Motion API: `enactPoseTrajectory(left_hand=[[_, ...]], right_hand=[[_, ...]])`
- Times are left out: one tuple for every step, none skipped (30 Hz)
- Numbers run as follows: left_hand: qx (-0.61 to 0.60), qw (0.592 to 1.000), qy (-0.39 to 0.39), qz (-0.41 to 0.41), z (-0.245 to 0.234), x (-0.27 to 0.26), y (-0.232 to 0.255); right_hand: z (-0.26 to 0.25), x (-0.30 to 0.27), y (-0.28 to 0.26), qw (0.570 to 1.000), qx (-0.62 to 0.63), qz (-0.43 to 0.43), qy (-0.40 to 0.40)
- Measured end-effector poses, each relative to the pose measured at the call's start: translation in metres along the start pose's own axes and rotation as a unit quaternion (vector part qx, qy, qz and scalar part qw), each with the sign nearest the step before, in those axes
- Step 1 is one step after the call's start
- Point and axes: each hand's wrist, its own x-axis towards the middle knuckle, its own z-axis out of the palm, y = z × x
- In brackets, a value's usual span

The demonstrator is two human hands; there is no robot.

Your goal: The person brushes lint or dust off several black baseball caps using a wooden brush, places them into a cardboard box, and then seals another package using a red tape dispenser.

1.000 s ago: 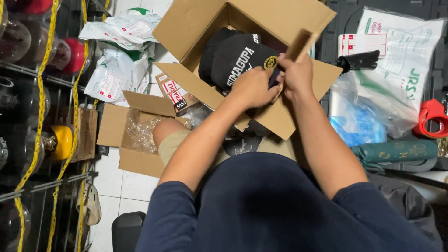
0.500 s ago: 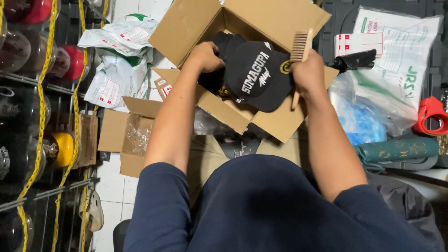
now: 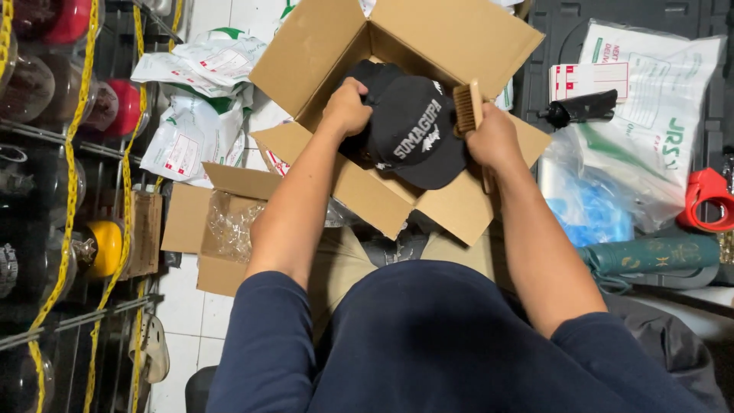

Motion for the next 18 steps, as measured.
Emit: enactPoseTrajectory(left_hand=[[0.001, 1.0, 0.0, 0.001, -0.009, -0.011, 0.006], [-0.001, 0.999, 0.041, -0.021, -0.018, -0.022, 0.011], [-0.004, 0.996, 0.08, -0.045, -0.025, -0.034, 0.016], [-0.003, 0.996, 0.079, -0.043, -0.02, -0.027, 0.006], [0.028, 0.994, 0.107, -0.018, -0.015, -0.02, -0.004], [0.058, 0.989, 0.135, 0.007, -0.01, -0.013, -0.015], [0.058, 0.989, 0.136, 0.007, -0.013, -0.016, -0.013], [0.034, 0.993, 0.105, -0.03, -0.015, -0.019, -0.012], [0.009, 0.995, 0.071, -0.068, -0.016, -0.023, -0.01], [0.009, 0.995, 0.07, -0.069, -0.013, -0.024, -0.012], [0.004, 0.996, 0.068, -0.056, -0.013, -0.022, -0.012], [-0.001, 0.997, 0.066, -0.043, -0.012, -0.02, -0.012], [-0.002, 0.997, 0.067, -0.043, -0.016, -0.02, -0.015], [-0.008, 0.995, 0.099, -0.01, -0.02, -0.02, -0.017], [-0.015, 0.991, 0.128, 0.021, -0.023, -0.021, -0.02], [-0.015, 0.992, 0.127, 0.021, -0.019, -0.021, -0.024], [-0.023, 0.982, 0.18, 0.054, -0.014, -0.02, -0.027], [-0.032, 0.968, 0.231, 0.088, -0.01, -0.019, -0.03]], right_hand=[[0.008, 0.001, 0.003, 1.0, 0.001, 0.0, 0.001], [0.016, 0.002, 0.007, 0.999, -0.037, 0.003, -0.011], [0.024, 0.002, 0.012, 0.997, -0.075, 0.007, -0.025], [0.025, -0.003, 0.003, 0.997, -0.074, 0.008, -0.024], [0.025, -0.008, -0.007, 0.995, -0.097, 0.007, -0.029], [0.026, -0.013, -0.017, 0.992, -0.119, 0.006, -0.033], [0.028, -0.012, -0.021, 0.992, -0.119, 0.005, -0.033], [0.031, -0.011, -0.025, 0.987, -0.155, -0.015, -0.029], [0.033, -0.012, -0.028, 0.981, -0.191, -0.034, -0.027], [0.043, -0.008, -0.022, 0.98, -0.192, -0.033, -0.029], [0.053, -0.001, -0.017, 0.97, -0.233, -0.064, -0.005], [0.063, 0.005, -0.012, 0.957, -0.273, -0.094, 0.019], [0.07, 0.008, -0.009, 0.957, -0.273, -0.095, 0.02], [0.077, 0.011, -0.005, 0.948, -0.299, -0.098, 0.036], [0.085, 0.013, -0.001, 0.939, -0.325, -0.099, 0.05], [0.073, 0.005, -0.013, 0.939, -0.325, -0.098, 0.049], [0.061, -0.002, -0.025, 0.957, -0.284, -0.061, 0.003], [0.049, -0.009, -0.037, 0.969, -0.242, -0.024, -0.043]])
